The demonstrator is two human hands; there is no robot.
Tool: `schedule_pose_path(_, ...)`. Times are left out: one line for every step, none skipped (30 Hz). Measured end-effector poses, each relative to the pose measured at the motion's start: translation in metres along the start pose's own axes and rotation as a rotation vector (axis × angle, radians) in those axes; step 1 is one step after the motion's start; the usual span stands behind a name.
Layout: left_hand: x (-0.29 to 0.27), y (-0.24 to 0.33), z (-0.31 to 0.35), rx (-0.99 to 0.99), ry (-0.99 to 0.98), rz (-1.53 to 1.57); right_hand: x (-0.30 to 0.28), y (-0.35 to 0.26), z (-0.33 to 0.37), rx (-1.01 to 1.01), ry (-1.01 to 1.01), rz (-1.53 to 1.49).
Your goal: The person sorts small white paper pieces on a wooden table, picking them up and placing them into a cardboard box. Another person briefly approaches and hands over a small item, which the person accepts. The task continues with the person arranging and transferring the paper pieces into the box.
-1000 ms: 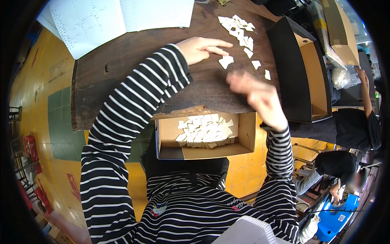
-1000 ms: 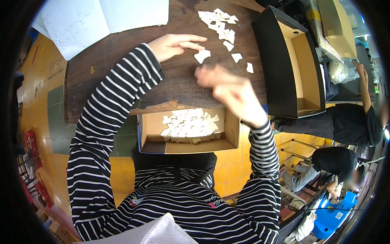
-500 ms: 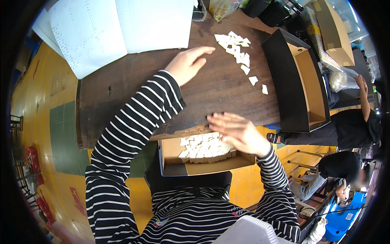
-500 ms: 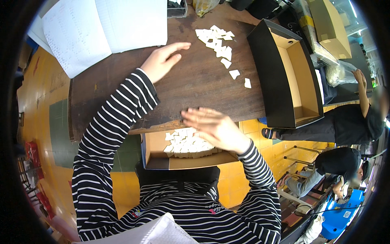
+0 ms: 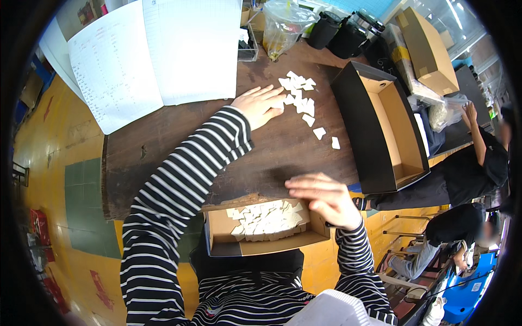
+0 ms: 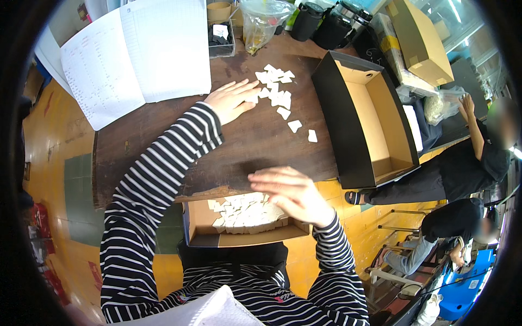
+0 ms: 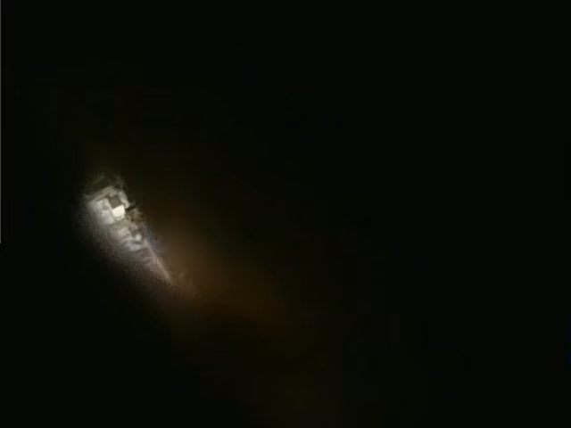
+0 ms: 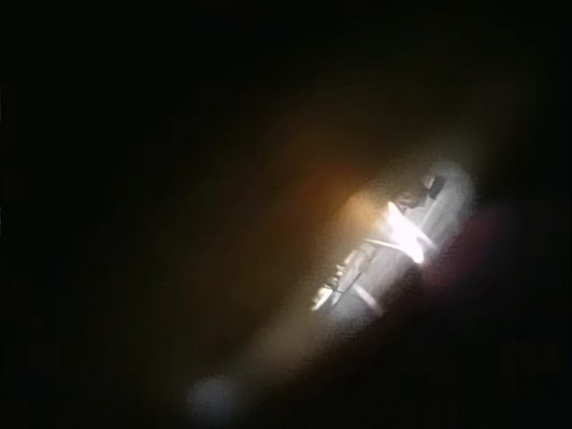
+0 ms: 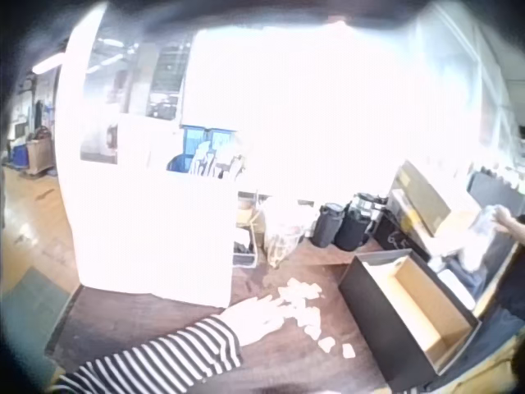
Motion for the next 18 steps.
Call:
schedule_pose_path(-0.001,0.004,0.015,0.030,-0.015,0.001,-0.003,0.003,-0.003,0.018,0.031,-0.017)
schedule_pose_path(-0.001,0.010,0.030,0.071,-0.016,0.006,-0.005,0.007,-0.008,0.030,0.074,-0.029)
schedule_pose_path(-0.002,0.016,0.045,0.106,-0.019,0.009,-0.008,0.011,-0.013,0.070,0.102,-0.017)
schedule_pose_path(-0.004,0.020,0.060,0.153,-0.030,0.062,-0.008,0.017,-0.021,0.109,0.145,-0.029)
schedule_pose_path(-0.006,0.025,0.075,0.190,0.010,0.091,-0.007,0.022,-0.029,0.145,0.189,-0.036)
schedule_pose_path(-0.008,0.028,0.085,0.202,0.054,0.198,-0.006,0.028,-0.039,0.167,0.210,-0.009)
schedule_pose_path(-0.009,0.029,0.094,0.208,0.099,0.305,-0.003,0.033,-0.049,0.192,0.228,0.016)
schedule_pose_path(-0.012,0.028,0.100,0.197,0.152,0.353,0.001,0.038,-0.059,0.170,0.240,0.045)
schedule_pose_path(-0.012,0.025,0.102,0.141,0.164,0.390,0.007,0.044,-0.068,0.216,0.209,0.059)
schedule_pose_path(-0.012,0.024,0.103,0.173,0.159,0.325,0.014,0.047,-0.075,0.181,0.192,0.067)
schedule_pose_path(-0.011,0.022,0.103,0.201,0.158,0.250,0.021,0.049,-0.080,0.131,0.176,0.079)
schedule_pose_path(-0.009,0.021,0.102,0.168,0.145,0.226,0.028,0.052,-0.084,0.156,0.174,0.240)
schedule_pose_path(-0.010,0.019,0.101,0.213,0.175,0.242,0.030,0.052,-0.084,0.117,0.188,0.279)
schedule_pose_path(-0.010,0.017,0.101,0.217,0.166,0.261,0.032,0.053,-0.083,0.110,0.183,0.324)
schedule_pose_path(-0.009,0.016,0.101,0.209,0.134,0.272,0.033,0.052,-0.080,0.117,0.174,0.371)
schedule_pose_path(-0.013,0.014,0.101,0.255,0.180,0.275,0.031,0.052,-0.078,0.135,0.162,0.325)
schedule_pose_path(-0.016,0.014,0.104,0.280,0.231,0.259,0.029,0.050,-0.075,0.114,0.143,0.212)
schedule_pose_path(-0.019,0.011,0.104,0.293,0.219,0.306,0.026,0.049,-0.073,0.116,0.117,0.176)
Point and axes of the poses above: each hand's wrist, its own z-axis away from the middle knuckle, its own x-axis out of the palm, y = z × x, the point moved 2 cm from there along -z, towards the middle knuckle, and after that the axes turned 8 degrees about x, right-handed, at the moved point
